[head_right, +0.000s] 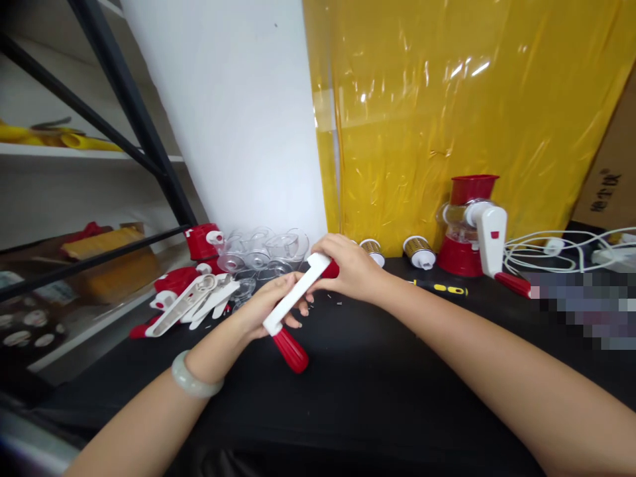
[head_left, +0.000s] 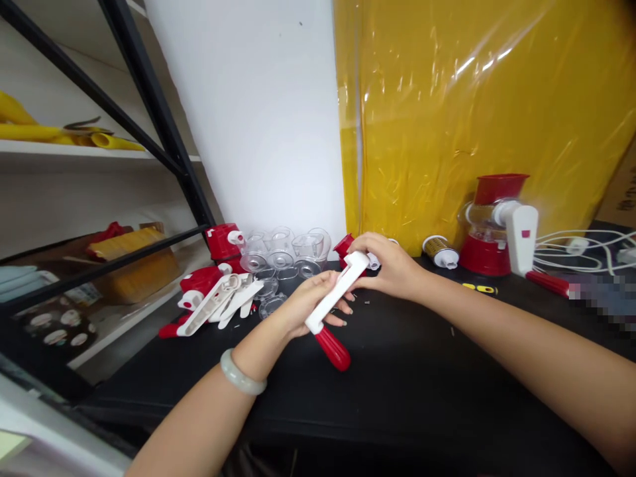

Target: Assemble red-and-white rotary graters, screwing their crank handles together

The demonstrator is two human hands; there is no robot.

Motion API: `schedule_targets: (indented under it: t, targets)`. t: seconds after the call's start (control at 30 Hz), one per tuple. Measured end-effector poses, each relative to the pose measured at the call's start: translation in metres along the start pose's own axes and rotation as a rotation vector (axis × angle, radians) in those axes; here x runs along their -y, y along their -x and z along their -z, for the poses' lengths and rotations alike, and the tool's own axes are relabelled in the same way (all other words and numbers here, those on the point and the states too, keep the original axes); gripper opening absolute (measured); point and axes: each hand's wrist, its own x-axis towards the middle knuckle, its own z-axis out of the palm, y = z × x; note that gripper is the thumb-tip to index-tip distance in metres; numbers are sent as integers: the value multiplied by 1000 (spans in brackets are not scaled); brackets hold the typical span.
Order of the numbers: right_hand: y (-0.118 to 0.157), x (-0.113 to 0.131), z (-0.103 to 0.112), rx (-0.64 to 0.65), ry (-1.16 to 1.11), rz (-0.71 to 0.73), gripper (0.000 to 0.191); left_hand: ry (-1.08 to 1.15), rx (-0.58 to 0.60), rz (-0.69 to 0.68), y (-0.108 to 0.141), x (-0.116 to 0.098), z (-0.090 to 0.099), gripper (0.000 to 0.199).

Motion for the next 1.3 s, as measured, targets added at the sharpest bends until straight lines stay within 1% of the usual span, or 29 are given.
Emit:
schedule_targets:
  t: [0.1, 0.23, 0.33, 0.4, 0.43, 0.47, 0.53, 0.6, 0.67, 0.73, 0.8, 0.87, 0.97, 1.07, 1.17, 1.23, 1.3]
  targets:
    - [3, -6, 1, -1, 61, 14, 31, 12, -73, 23, -1, -1, 2, 28]
    - [4, -15, 0, 1, 92, 40, 28, 5, -109, 11, -2, -3, 5, 38]
    - [2, -17, 2, 5, 78, 25, 38, -16, -161, -12, -2, -6, 5, 45]
    - [1, -19, 7, 19, 81, -32, 47, -34, -232, -41, -3, -8, 4, 50]
    - [2, -20, 10, 40, 95, -69, 48, -46, -266, -55, -3, -9, 3, 51]
    - [4, -22, 13, 75, 116, -102, 46, -60, -292, -71, -2, -9, 1, 53]
    - [10, -28, 21, 186, 159, -148, 37, -96, -311, -110, -2, -8, -1, 54]
    - [19, -33, 29, 322, 188, -194, 27, -141, -304, -154, -2, -7, -3, 56]
    - [29, -36, 36, 447, 215, -279, 21, -191, -292, -202, -3, -3, -3, 57]
    - [37, -36, 43, 527, 250, -379, 18, -273, -277, -269, -4, 2, -1, 56]
    - [42, -35, 48, 581, 294, -452, 18, -394, -268, -375, -6, 7, 1, 50]
    - [44, -35, 53, 643, 353, -502, 22, -545, -279, -514, -7, 10, 4, 46]
    - [42, -38, 59, 768, 454, -576, 27, -757, -334, -709, -7, 7, 9, 45]
    - [38, -38, 66, 847, 502, -632, 27, -876, -426, -839, -6, -2, 16, 45]
    - [39, -32, 74, 961, 434, -710, 25, -928, -509, -924, -5, -10, 22, 46]
    - [47, -26, 81, 1059, 341, -762, 28, -934, -522, -932, -7, -11, 25, 46]
    - [59, -20, 89, 1118, 253, -784, 32, -934, -507, -916, -10, -9, 27, 46]
